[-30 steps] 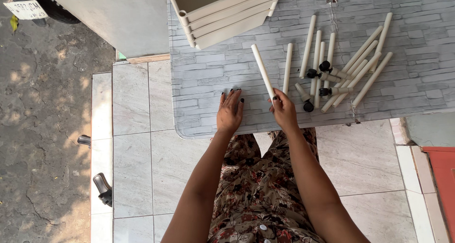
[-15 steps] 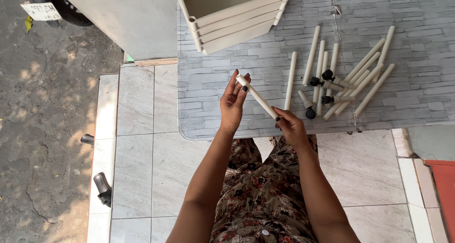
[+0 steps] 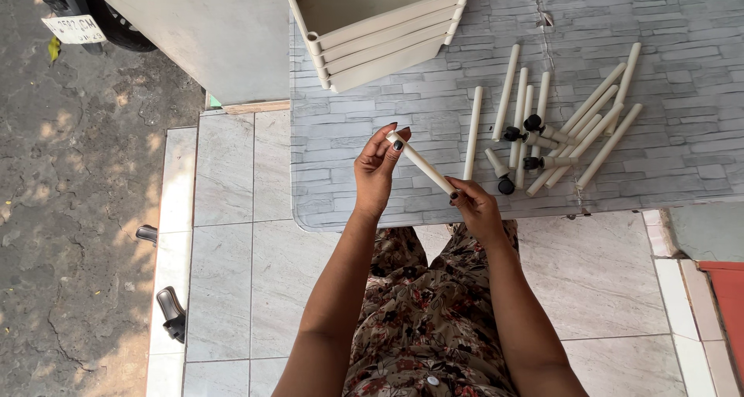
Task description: The person assembles a small plastic storage unit by inserting cylindrical rods into the side panels and attaching wheels. They handle multiple rods and panels, aligning and pressing them together to form the structure.
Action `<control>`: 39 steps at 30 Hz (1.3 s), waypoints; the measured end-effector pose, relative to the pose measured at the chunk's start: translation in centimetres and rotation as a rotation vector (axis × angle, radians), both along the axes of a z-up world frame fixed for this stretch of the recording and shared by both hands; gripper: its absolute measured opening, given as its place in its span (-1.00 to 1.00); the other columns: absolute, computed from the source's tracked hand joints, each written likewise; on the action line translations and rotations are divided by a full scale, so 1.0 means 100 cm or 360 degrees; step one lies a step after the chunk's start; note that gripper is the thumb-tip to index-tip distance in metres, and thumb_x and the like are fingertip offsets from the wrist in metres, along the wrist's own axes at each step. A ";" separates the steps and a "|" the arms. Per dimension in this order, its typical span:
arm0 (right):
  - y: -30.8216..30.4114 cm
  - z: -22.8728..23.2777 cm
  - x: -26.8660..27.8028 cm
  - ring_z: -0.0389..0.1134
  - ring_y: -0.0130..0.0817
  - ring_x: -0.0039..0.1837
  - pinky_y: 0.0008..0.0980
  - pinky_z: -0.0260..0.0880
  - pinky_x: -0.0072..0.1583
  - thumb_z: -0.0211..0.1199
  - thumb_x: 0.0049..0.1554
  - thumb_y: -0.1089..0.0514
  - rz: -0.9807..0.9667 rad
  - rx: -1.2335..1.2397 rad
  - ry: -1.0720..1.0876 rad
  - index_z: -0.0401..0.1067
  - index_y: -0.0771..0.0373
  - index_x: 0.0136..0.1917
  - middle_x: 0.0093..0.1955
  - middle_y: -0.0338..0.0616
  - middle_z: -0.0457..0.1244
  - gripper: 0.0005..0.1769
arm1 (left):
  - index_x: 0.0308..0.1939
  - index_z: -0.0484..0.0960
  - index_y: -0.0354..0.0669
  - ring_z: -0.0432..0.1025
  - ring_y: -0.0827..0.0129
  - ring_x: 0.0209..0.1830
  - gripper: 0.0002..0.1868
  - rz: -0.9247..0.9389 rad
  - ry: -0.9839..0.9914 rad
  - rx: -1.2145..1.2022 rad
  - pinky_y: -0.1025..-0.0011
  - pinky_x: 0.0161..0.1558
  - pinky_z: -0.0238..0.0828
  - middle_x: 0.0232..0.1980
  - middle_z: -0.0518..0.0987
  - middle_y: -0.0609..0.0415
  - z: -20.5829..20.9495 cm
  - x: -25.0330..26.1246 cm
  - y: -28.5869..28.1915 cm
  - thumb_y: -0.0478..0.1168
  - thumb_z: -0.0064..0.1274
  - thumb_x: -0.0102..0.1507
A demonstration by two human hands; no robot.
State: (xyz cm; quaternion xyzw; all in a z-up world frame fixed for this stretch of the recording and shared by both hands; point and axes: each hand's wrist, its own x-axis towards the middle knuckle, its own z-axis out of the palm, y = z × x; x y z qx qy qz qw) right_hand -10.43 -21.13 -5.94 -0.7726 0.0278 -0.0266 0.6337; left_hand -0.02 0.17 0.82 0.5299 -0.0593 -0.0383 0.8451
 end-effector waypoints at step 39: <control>0.026 -0.080 0.077 0.30 -0.43 -0.09 -0.40 0.41 -0.04 -0.11 0.31 0.32 -0.0223 -0.0290 0.0577 -0.14 0.08 0.68 0.30 0.00 0.18 -0.28 | 0.37 0.48 -0.22 0.46 0.08 0.29 -0.50 0.0095 -0.0106 0.1355 0.27 0.26 0.41 0.29 0.59 -0.16 -0.099 -0.010 0.001 -0.42 0.00 0.31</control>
